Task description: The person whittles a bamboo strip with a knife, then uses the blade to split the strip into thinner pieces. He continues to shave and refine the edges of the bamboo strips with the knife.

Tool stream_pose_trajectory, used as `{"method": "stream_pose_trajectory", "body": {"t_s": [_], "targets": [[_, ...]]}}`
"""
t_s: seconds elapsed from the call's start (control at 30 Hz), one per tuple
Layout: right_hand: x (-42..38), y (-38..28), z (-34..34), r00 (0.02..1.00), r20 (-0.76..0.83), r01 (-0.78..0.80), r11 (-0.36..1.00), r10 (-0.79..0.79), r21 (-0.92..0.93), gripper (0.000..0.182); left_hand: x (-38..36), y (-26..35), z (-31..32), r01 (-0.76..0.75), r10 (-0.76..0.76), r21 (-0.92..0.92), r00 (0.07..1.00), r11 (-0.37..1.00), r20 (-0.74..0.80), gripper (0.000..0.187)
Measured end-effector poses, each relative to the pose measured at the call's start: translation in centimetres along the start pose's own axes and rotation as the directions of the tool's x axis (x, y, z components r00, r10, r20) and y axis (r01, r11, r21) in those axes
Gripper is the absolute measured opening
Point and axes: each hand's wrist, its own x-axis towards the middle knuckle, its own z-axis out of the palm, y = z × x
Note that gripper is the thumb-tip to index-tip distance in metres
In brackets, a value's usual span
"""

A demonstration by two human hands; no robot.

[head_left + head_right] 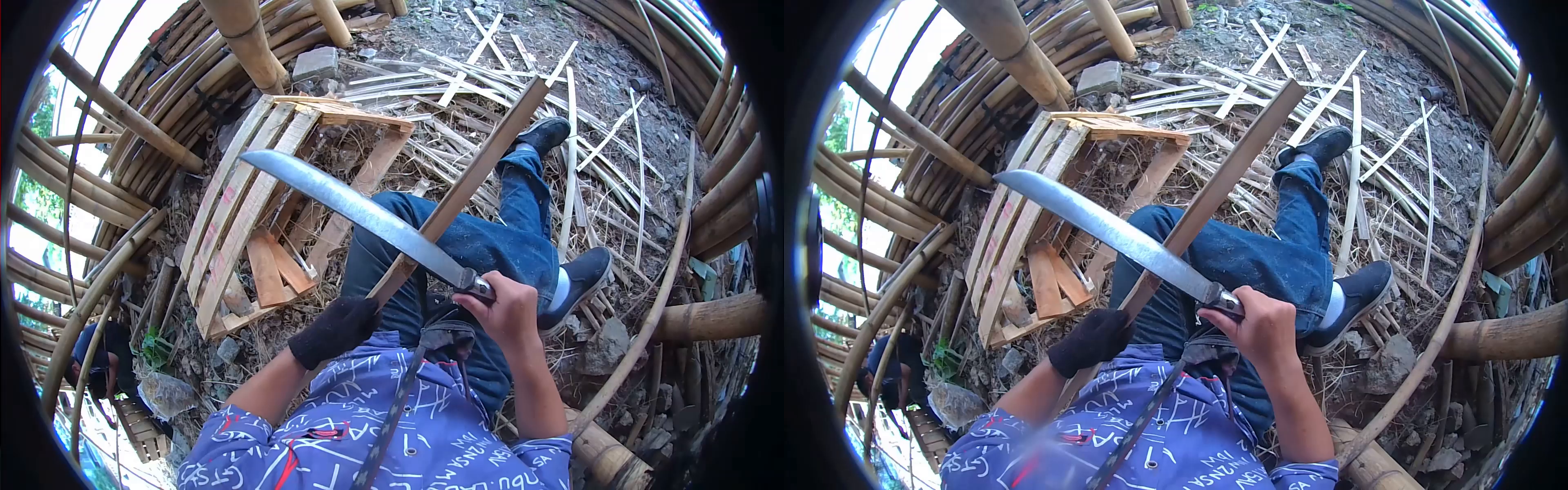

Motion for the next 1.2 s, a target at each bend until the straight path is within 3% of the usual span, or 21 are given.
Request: {"method": "stream_pose_trajectory", "body": {"t_s": [0.17,0.3,0.37,0.4,0.43,0.47,0.5,0.57,0.67,0.8,0.87,0.93,1.0,1.07,1.1,1.17,1.2], "targets": [[0.4,-0.1,0.0,0.999,0.014,0.035,0.999,-0.035,-0.023,0.043,-0.2,0.2,0.2,0.089,-0.086,-0.035,0.994,0.995,0.069,0.026],[0.5,-0.3,0.0,0.999,0.012,0.032,0.999,-0.032,-0.027,0.044,0.0,0.4,0.2,0.025,-0.025,-0.029,1.0,0.999,-0.001,0.024],[0.5,-0.3,0.0,0.999,0.008,0.031,0.999,-0.031,-0.024,0.044,-0.2,0.6,0.1,0.198,-0.188,-0.197,0.98,0.96,0.069,0.016],[0.5,-0.3,0.0,1.0,0.001,0.028,0.999,-0.028,-0.022,0.045,-0.2,0.6,0.0,0.198,-0.187,-0.197,0.98,0.96,0.07,0.016],[0.5,-0.3,0.0,1.0,-0.005,0.025,0.999,-0.025,-0.021,0.045,-0.2,0.7,-0.1,0.354,-0.327,-0.29,0.935,0.889,0.138,0.011],[0.6,-0.3,0.1,1.0,-0.006,0.024,0.999,-0.024,-0.021,0.045,-0.2,0.8,-0.2,0.5,-0.45,-0.366,0.866,0.785,0.219,0.016],[0.6,-0.2,0.1,0.999,-0.015,0.035,0.999,-0.035,-0.038,0.047,0.1,1.0,-0.4,0.5,-0.449,-0.366,0.866,0.785,0.221,0.016],[0.9,0.2,0.1,0.999,-0.026,0.046,0.997,-0.047,-0.054,0.049,1.2,1.9,-0.9,0.699,-0.648,-0.449,0.704,0.557,0.291,0.035],[1.6,2.2,-0.1,0.99,-0.057,0.116,0.968,-0.132,-0.224,0.049,2.4,3.0,-1.5,0.719,-0.645,-0.424,0.689,0.55,0.332,0.042],[2.2,8.3,-1.2,0.975,-0.216,-0.083,0.982,0.046,-0.167,0.047,1.9,2.5,-1.6,0.685,-0.62,-0.349,0.728,0.639,0.294,0.043],[1.9,10.4,-2.8,0.954,-0.275,-0.178,0.967,0.123,-0.183,0.047,0.5,2.1,-1.3,0.512,-0.48,-0.221,0.857,0.83,0.187,0.044],[2.1,10.6,-4.8,0.902,-0.306,-0.325,0.945,0.304,-0.018,0.048,1.1,1.8,-1.0,0.491,-0.459,-0.202,0.869,0.848,0.187,0.044],[1.2,9.1,-5.1,0.914,-0.265,-0.31,0.95,0.307,0.031,0.049,2.3,2.0,-1.0,0.469,-0.437,-0.181,0.879,0.865,0.189,0.045],[0.3,7.4,-4.2,0.932,-0.202,-0.296,0.953,0.303,0.065,0.048,4.6,2.9,-1.2,0.575,-0.512,-0.345,0.818,0.742,0.262,0.044],[0.3,5.9,-3.7,0.927,-0.209,-0.304,0.95,0.312,0.067,0.048,5.2,3.0,-1.0,0.572,-0.505,-0.342,0.82,0.746,0.27,0.044],[0.2,3.4,-3.3,0.985,-0.134,-0.11,0.993,0.104,-0.039,0.048,5.9,3.2,-0.9,0.637,-0.5,-0.385,0.767,0.668,0.402,0.043],[0.1,3.6,-3.2,0.983,-0.145,-0.118,0.992,0.112,-0.034,0.048,6.1,3.3,-1.0,0.635,-0.494,-0.377,0.768,0.675,0.409,0.043]]}}
